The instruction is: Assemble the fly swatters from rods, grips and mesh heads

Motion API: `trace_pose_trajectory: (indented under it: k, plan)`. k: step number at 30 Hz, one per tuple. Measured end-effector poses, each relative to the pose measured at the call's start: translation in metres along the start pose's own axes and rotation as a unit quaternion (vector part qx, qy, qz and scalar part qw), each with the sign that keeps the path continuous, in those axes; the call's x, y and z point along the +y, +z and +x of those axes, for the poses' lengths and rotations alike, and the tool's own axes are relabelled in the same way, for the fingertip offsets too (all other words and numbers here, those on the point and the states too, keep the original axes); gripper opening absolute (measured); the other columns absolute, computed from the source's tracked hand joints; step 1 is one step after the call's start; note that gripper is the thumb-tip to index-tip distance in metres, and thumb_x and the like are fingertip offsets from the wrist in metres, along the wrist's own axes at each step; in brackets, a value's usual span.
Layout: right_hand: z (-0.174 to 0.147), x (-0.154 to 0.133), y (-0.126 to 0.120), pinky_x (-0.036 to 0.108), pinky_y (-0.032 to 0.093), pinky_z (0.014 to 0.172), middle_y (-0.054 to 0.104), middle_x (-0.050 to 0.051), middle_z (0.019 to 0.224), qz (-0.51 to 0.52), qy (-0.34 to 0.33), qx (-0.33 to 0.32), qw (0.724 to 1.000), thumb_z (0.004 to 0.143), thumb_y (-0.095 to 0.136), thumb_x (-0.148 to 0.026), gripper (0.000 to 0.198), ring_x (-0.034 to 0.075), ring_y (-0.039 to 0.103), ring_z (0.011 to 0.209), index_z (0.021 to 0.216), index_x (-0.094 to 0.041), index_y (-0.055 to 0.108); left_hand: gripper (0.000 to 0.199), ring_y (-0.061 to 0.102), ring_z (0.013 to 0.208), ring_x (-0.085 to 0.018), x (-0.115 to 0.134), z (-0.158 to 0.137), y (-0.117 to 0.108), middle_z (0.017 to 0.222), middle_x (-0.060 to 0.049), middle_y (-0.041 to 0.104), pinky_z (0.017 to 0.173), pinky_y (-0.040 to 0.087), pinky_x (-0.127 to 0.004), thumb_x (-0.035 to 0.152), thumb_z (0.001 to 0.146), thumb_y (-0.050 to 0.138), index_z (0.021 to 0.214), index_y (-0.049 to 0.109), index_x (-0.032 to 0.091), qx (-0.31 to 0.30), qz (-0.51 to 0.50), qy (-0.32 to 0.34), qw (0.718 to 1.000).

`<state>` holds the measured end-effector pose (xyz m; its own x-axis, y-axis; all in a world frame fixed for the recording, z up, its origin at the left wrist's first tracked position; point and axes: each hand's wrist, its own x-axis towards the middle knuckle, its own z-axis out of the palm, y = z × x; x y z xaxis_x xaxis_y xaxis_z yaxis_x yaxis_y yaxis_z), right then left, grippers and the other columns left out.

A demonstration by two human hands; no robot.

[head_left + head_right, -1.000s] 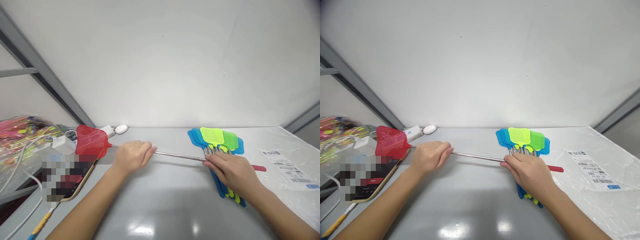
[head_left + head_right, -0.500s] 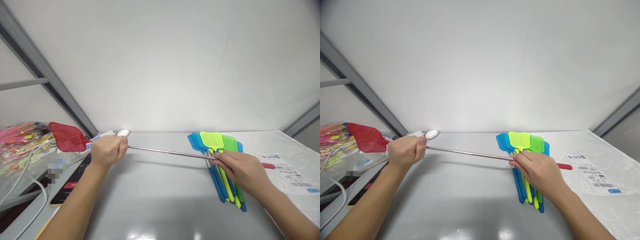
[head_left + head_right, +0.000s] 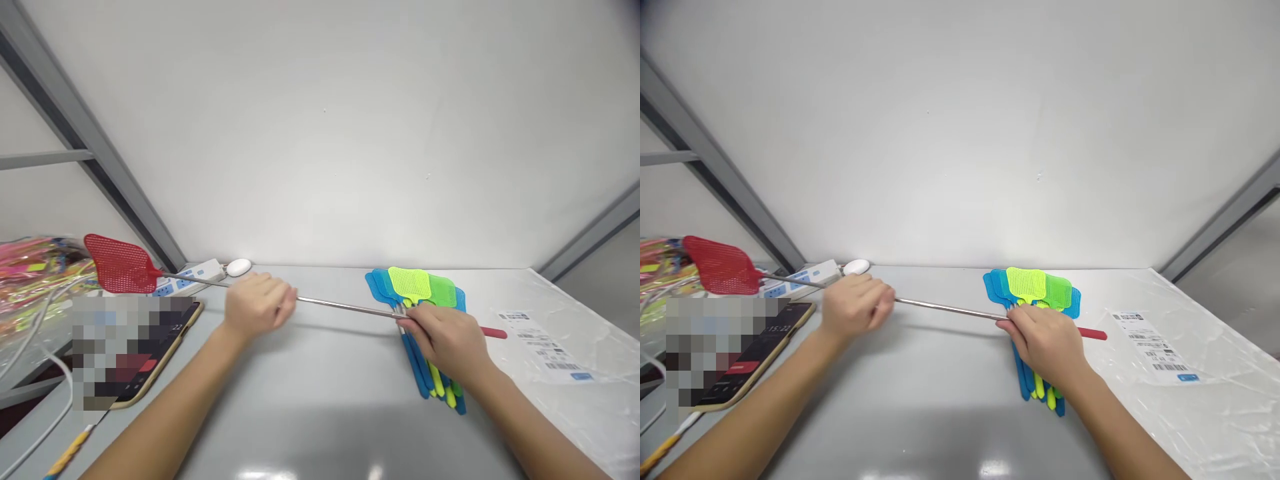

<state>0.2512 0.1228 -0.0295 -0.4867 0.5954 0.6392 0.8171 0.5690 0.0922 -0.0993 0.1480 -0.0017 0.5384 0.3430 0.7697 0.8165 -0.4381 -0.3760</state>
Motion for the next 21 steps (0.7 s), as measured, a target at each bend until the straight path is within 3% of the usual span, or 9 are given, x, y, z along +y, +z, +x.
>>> trace_pose_trajectory:
  k: [5,11,16,21]
  plan:
    - [0.0,-0.012,0.001,0.027,0.027,0.054,0.059,-0.002,0.062,0.028,0.017,0.002,0.999,0.098,0.047,-0.032,0.029,0.012,0.052,0.055,0.075,-0.019,0.06,0.038,0.044,0.047,-0.012,0.064,0.039,0.006,0.048,0.001,0.049,0.051,0.025,-0.03,0.032,0.092,0.048,0.056,0.051,0.019,-0.044,-0.04,0.007,0.998]
    - [0.001,-0.009,0.003,0.027,0.026,0.052,0.059,-0.001,0.061,0.045,0.066,0.015,0.997,0.099,0.043,-0.035,0.034,0.011,0.052,0.052,0.075,-0.019,0.061,0.045,0.054,0.046,-0.016,0.104,0.082,0.021,0.05,-0.003,0.058,0.047,0.021,-0.029,0.042,0.096,0.042,0.061,0.057,0.018,-0.135,-0.079,0.006,0.988]
    - [0.003,-0.009,0.003,0.028,0.025,0.052,0.057,-0.002,0.059,0.05,0.063,0.012,0.997,0.1,0.041,-0.034,0.035,0.011,0.051,0.051,0.076,-0.02,0.061,0.045,0.058,0.046,-0.017,0.118,0.088,0.028,0.051,-0.003,0.058,0.045,0.022,-0.027,0.039,0.097,0.039,0.062,0.057,0.018,-0.143,-0.12,0.044,0.981]
    - [0.005,-0.006,0.004,0.028,0.023,0.051,0.057,-0.001,0.061,0.002,0.027,-0.017,0.999,0.099,0.044,-0.035,0.031,0.012,0.052,0.053,0.078,-0.02,0.06,0.046,0.056,0.043,-0.015,0.099,0.073,0.034,0.05,-0.002,0.058,0.043,0.017,-0.026,0.04,0.098,0.038,0.063,0.056,0.017,-0.138,-0.109,0.053,0.983]
